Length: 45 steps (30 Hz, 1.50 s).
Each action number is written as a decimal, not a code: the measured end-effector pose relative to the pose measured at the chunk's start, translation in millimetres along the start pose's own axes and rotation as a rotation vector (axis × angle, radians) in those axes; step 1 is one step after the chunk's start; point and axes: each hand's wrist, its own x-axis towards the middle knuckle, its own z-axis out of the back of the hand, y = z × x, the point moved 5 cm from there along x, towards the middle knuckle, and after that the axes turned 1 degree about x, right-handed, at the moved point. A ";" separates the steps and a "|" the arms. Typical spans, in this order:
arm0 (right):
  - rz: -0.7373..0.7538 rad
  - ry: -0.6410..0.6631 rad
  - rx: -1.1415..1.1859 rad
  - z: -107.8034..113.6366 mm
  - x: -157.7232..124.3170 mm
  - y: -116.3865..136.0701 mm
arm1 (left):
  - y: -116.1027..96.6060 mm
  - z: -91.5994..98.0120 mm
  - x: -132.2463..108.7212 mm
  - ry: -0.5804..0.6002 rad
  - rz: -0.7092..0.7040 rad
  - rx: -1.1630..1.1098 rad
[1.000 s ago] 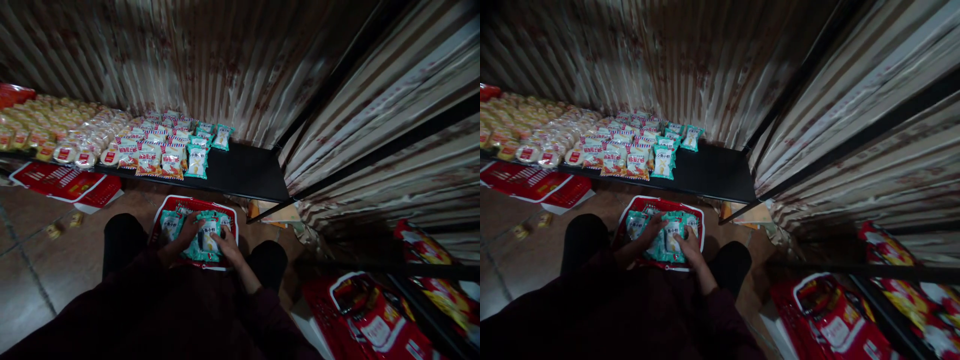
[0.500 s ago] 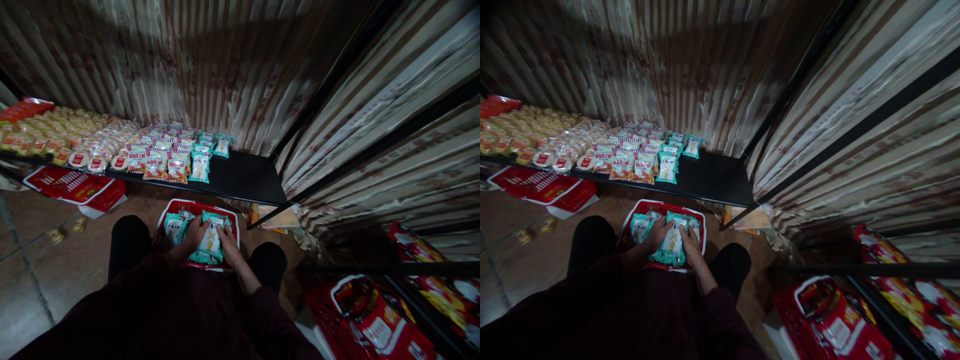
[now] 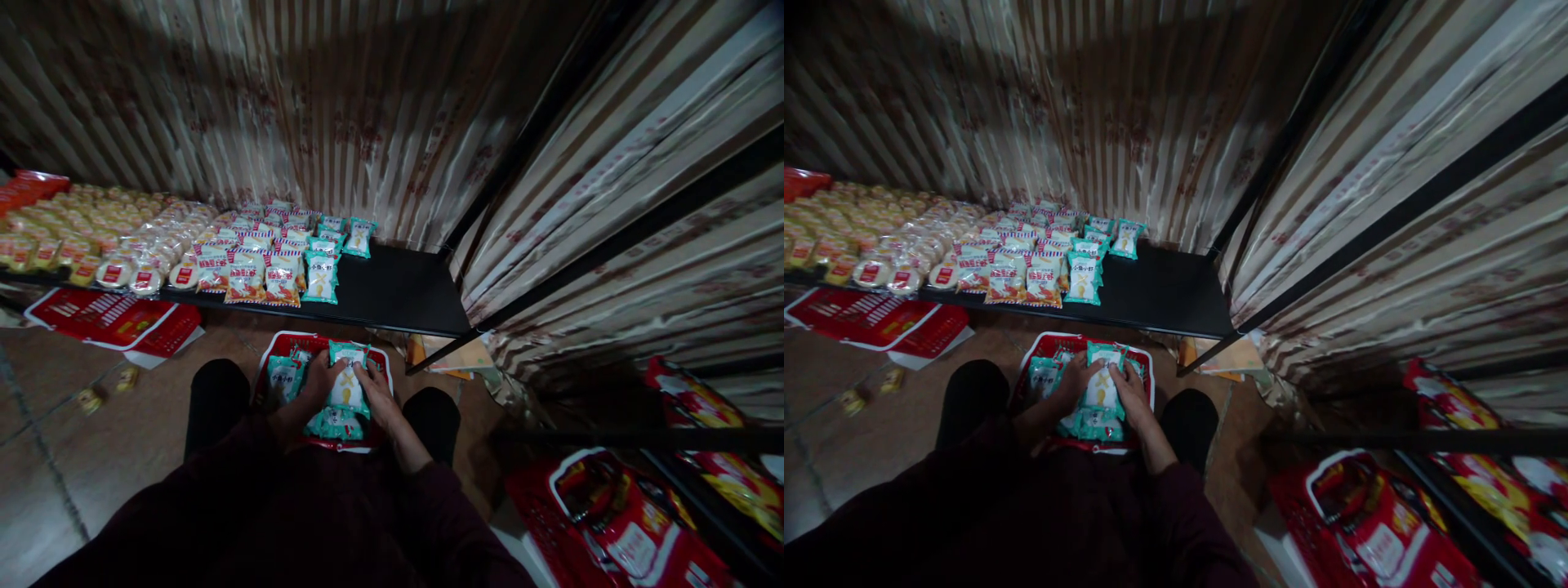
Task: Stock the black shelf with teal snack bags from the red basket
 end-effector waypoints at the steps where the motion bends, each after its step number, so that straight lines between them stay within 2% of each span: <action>1: -0.015 0.023 0.026 -2.2 -0.5 1.0 | -2.6 0.0 1.0 -0.007 0.000 0.002; 4: -0.019 0.056 0.092 -6.5 -1.5 2.8 | -10.7 -2.0 1.0 0.012 0.011 -0.023; 9: -0.026 -0.001 0.117 -7.0 -1.8 6.7 | -16.4 -7.1 -3.2 0.087 0.067 -0.112; 13: -0.060 -0.030 0.125 -7.4 -3.2 15.6 | -17.4 -7.6 -4.5 0.103 0.081 -0.105; 19: -0.055 0.014 0.062 -9.3 -9.3 35.1 | -23.7 -9.4 4.6 0.028 0.041 -0.089; 22: 0.006 0.027 0.051 -11.2 -12.1 43.1 | -28.4 -11.9 12.0 -0.033 0.000 -0.078; 26: 0.124 -0.137 0.030 -3.6 -7.7 51.5 | -41.3 -9.4 7.3 -0.171 -0.154 0.081; 28: 0.183 -0.220 -0.058 0.5 -4.6 58.2 | -49.3 -12.2 -2.0 -0.151 -0.252 0.154; 30: 0.259 -0.284 -0.215 1.8 -4.0 68.2 | -54.3 -19.0 -11.7 -0.057 -0.300 0.187; 33: 0.345 -0.317 -0.411 -3.0 -8.5 81.4 | -56.5 -28.3 -20.8 0.058 -0.244 0.108; 37: 0.400 -0.300 -0.496 -12.4 -19.2 88.7 | -59.9 -36.6 -23.5 0.144 -0.108 -0.056; 41: 0.461 -0.258 -0.506 -17.9 -27.4 90.9 | -62.3 -39.3 -24.1 0.151 -0.021 -0.109; 45: 0.489 -0.249 -0.474 -14.5 -28.2 87.7 | -58.6 -39.1 -22.4 0.120 0.023 -0.134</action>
